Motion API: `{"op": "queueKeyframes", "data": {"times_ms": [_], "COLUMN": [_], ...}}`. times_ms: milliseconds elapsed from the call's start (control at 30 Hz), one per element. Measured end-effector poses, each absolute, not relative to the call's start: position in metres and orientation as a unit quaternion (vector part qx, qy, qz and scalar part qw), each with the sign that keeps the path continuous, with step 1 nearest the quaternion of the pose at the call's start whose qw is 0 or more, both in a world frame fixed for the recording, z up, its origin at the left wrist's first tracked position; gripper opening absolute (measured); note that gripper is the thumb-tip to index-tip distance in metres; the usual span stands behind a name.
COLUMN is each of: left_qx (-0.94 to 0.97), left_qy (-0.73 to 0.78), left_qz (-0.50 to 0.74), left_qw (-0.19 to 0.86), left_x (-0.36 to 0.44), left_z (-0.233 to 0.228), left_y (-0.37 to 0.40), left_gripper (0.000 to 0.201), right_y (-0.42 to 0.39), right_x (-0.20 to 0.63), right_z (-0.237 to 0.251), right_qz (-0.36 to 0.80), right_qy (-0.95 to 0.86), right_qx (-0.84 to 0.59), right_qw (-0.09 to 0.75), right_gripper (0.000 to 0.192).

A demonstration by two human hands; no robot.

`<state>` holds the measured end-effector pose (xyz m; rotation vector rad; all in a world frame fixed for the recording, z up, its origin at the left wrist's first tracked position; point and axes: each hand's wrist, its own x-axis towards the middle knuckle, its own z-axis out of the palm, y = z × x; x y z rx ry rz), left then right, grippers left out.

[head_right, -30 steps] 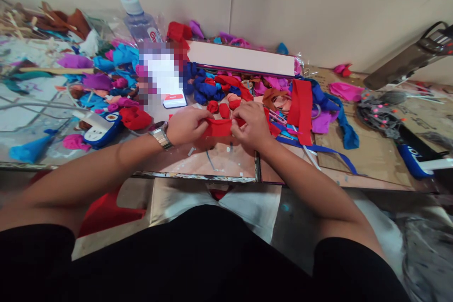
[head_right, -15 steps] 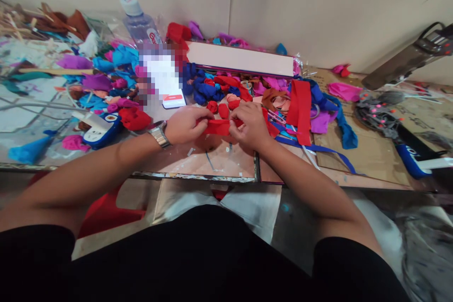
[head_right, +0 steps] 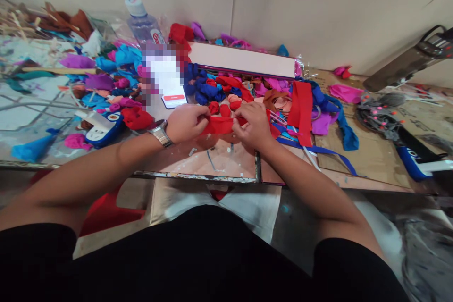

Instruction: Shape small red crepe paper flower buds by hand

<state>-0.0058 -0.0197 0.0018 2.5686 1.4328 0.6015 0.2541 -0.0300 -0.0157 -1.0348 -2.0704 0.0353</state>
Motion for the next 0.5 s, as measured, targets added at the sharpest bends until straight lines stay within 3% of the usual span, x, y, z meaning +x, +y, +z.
{"op": "queueKeyframes", "data": {"times_ms": [200,500], "left_qx": [0.851,0.893], "left_qy": [0.486,0.356], "left_qz": [0.181,0.210], "left_qw": [0.076,0.177], "left_x": [-0.0039,-0.0020], "left_z": [0.0065,0.0043], "left_y": [-0.0225,-0.0299], "left_gripper": [0.033,0.040], "right_y": [-0.0285,-0.0323], "right_x": [0.2554,0.2476], "right_z": [-0.0168,-0.0205], "right_qz": [0.009,0.051], "right_qy": [-0.815,-0.868], "right_qx": [-0.421,-0.350], "right_qw": [0.399,0.348], "right_gripper": [0.008,0.007]}}
